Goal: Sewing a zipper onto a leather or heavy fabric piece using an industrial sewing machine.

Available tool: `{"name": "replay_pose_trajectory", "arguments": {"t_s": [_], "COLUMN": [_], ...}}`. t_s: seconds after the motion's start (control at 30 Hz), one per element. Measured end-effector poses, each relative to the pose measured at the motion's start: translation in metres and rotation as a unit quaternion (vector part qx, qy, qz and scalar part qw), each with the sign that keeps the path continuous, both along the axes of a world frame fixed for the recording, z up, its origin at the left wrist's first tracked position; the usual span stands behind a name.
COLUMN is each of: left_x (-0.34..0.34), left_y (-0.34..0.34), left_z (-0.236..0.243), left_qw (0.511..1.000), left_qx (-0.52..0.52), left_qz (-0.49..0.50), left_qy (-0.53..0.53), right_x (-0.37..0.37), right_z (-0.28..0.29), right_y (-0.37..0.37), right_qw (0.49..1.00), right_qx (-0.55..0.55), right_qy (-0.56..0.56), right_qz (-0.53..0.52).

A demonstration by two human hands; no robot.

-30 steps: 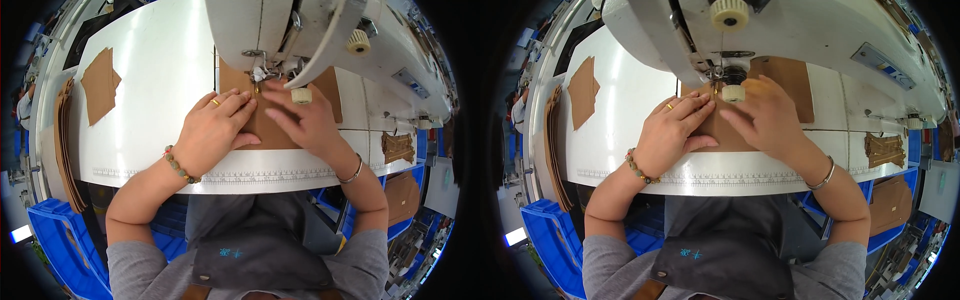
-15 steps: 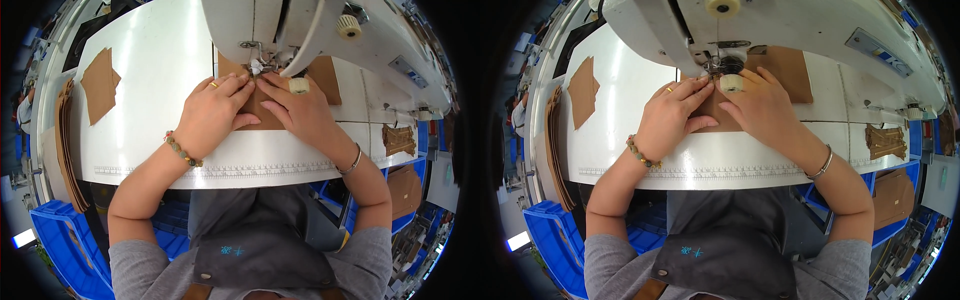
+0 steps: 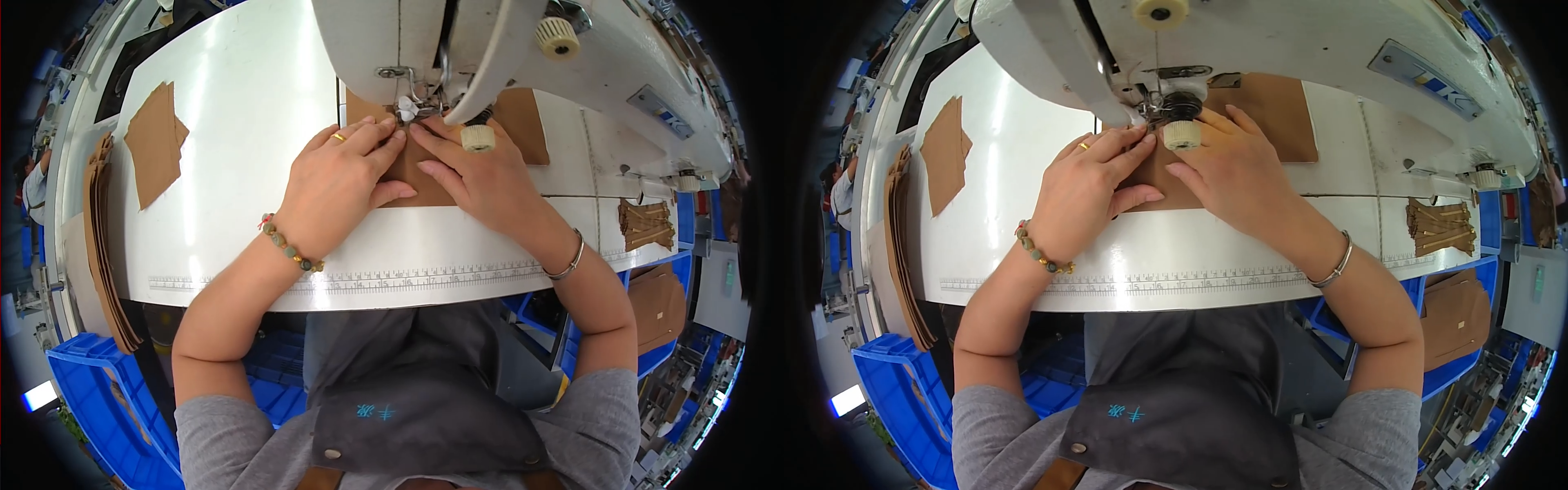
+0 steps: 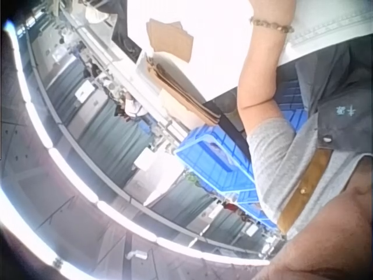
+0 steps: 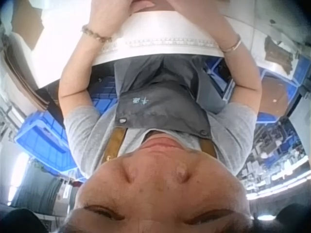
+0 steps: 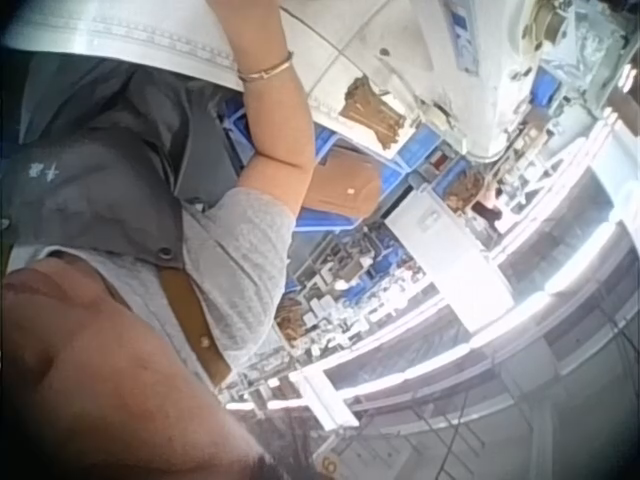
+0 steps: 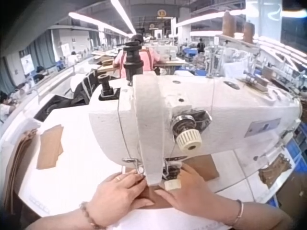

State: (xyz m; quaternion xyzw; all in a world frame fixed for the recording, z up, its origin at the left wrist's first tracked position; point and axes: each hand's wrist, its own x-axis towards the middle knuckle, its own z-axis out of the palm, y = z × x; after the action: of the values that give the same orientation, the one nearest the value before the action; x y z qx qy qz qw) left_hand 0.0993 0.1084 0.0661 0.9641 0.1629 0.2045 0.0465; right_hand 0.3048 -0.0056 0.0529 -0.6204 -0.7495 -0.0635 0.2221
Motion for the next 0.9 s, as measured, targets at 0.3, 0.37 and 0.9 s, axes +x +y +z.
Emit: {"name": "replay_pose_trajectory", "arguments": {"t_s": [0.3, 0.37, 0.9], "left_x": [0.0007, -0.0001, -0.0006], "left_y": [0.0014, 0.0013, -0.0024], "left_z": [0.0004, -0.0001, -0.0065], "left_qw": [1.0, 1.0, 1.0], "left_qx": [-0.002, -0.006, 0.005], "left_qz": [0.002, 0.004, 0.012], "left_qy": [0.01, 0.01, 0.01], "right_x": [-0.0013, -0.0017, -0.0016], "right_z": [-0.0029, -0.0028, -0.0002], "right_y": [0.0025, 0.0024, 0.0004], "right_qw": [0.999, 0.999, 0.999], "right_qx": [0.015, 0.014, 0.006], "right_qy": [0.03, 0.033, 0.051], "right_qz": [0.001, 0.003, 0.012]}}
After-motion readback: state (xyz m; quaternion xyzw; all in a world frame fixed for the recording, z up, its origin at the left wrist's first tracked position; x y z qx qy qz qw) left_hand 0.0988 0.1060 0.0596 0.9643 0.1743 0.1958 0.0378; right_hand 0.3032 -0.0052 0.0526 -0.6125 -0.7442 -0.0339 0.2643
